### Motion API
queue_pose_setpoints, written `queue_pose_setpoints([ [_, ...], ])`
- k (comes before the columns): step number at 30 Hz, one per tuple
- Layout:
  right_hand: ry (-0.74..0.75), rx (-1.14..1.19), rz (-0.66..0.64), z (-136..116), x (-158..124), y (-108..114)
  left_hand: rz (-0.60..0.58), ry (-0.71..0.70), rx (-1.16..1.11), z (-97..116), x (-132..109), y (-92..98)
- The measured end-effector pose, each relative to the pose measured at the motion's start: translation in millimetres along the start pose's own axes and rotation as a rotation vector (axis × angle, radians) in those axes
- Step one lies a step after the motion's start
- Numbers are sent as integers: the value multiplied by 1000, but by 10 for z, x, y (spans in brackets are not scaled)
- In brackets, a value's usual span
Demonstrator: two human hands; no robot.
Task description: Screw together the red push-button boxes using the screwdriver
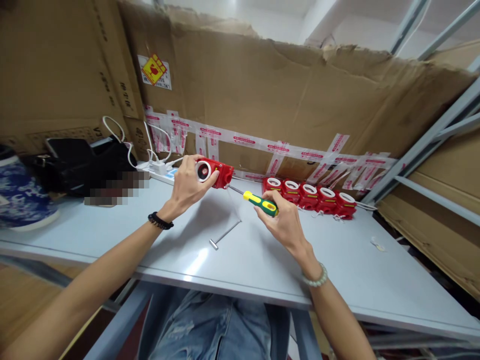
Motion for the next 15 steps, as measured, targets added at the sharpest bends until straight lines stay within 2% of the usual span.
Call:
queue_pose_setpoints([
  [3,-9,-2,38,10,4,-4,13,-10,14,0,4,8],
  [15,-68,-68,49,15,6,-11,14,-17,-7,8,-15,-4],
])
Point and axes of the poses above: each hand's wrist, its own x-axis towards the middle knuckle, its own y-axis out of the back of the hand, z = x × y, the point moved 4 cm from there along x, towards the middle knuckle, and after that the axes turned 8 degrees about -x, right-handed, at the moved point
